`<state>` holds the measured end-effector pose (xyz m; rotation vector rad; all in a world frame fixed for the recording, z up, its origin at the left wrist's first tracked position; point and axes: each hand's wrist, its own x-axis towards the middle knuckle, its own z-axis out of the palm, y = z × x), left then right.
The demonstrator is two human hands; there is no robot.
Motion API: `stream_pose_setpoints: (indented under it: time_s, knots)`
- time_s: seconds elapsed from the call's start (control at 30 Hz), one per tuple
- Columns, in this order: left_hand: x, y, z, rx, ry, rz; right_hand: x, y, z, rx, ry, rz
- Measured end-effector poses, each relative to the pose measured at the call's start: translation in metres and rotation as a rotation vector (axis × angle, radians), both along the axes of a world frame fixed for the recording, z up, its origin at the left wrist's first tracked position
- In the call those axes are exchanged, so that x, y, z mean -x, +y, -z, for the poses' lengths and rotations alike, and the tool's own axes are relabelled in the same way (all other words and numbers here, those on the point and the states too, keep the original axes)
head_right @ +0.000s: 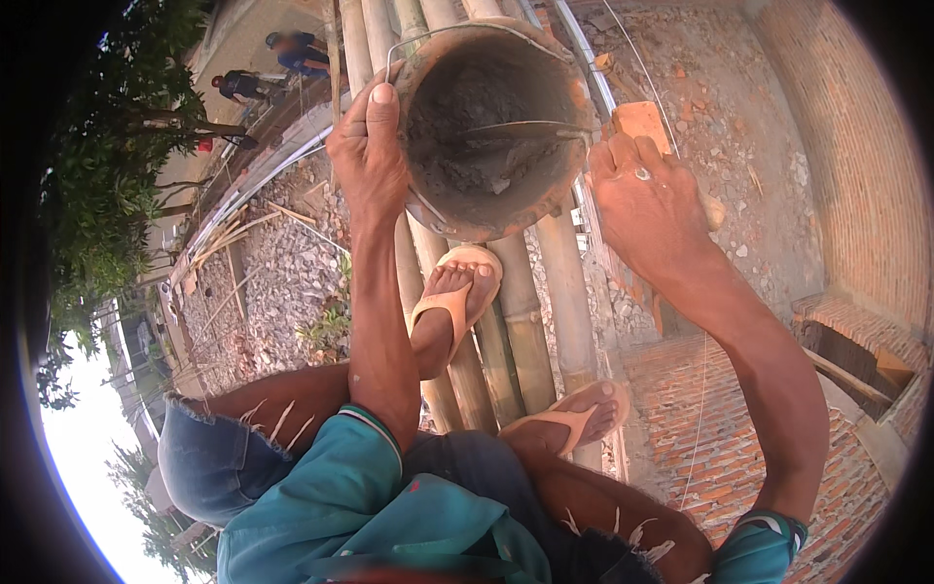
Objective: The person scoops mortar from a bucket with a trowel, spreads it on bricks, and places the bricks onto a partially built wall. The person repeatedly applies mortar and sets bricks in sequence while standing on bamboo scaffolding.
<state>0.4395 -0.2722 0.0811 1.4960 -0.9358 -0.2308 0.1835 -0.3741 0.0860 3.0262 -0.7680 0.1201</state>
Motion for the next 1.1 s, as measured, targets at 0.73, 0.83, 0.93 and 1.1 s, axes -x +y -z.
stream_pose_setpoints:
  time_s: [0.73,0.83,0.93,1.1]
  knots:
    - [-0.017,0.004,0.009,0.065,0.062,-0.059,-0.047,0.009,0.006,-1.447,-0.093,0.248]
    - [-0.038,0.004,0.014,0.071,0.161,-0.107,-0.032,0.004,-0.004,-1.563,-0.168,0.292]
    - [-0.078,0.012,0.018,-0.059,0.068,-0.245,-0.012,-0.002,-0.027,-1.549,-0.270,0.244]
    - [-0.147,0.025,0.040,-0.362,0.074,-0.401,0.064,-0.007,-0.075,-1.421,-0.435,0.467]
